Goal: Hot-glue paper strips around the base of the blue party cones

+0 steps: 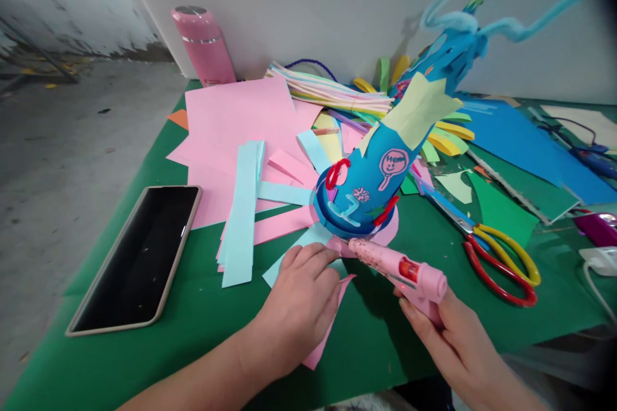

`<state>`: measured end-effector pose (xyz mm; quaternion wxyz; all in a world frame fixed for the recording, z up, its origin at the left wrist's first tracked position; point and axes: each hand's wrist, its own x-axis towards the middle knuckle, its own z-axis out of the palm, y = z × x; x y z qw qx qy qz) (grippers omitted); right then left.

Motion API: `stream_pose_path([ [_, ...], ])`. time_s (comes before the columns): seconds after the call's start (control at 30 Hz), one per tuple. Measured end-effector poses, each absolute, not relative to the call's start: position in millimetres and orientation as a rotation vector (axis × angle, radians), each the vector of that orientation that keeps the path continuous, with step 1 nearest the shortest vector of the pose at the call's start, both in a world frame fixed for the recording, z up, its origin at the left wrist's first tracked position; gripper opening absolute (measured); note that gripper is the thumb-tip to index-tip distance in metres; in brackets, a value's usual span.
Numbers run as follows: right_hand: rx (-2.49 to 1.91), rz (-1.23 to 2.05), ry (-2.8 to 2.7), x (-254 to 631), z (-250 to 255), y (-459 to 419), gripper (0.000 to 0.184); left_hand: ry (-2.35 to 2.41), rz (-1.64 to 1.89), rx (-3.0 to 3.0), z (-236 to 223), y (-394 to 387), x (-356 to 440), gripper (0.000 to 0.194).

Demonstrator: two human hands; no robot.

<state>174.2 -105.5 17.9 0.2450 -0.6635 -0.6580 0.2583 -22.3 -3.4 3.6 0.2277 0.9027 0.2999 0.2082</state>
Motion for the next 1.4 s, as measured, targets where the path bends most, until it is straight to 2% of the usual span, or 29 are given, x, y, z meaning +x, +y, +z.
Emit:
stream_pose_path([
  [0.37,-1.808,0.600,-1.805,174.6,18.3,-109.1,0.024,0.830,0.588,2.505,2.6,-2.6,-22.2,0.023],
  [1.0,-1.819,0.613,-1.752,182.9,10.3,-118.6,0.031,0.840,0.589,2.467,-1.1,-4.8,-22.5,0.022],
  [1.23,-1.897,0.610,-1.642,183.8,12.8,-122.3,0.030,0.833,0.563,2.487,1.0,-3.5,-22.6,0.022],
  [1.4,-1.918,0.627,-1.380,189.6,7.0,-133.0,0.021,0.825,0.562,2.484,0.4,-3.8,-23.4,0.020],
])
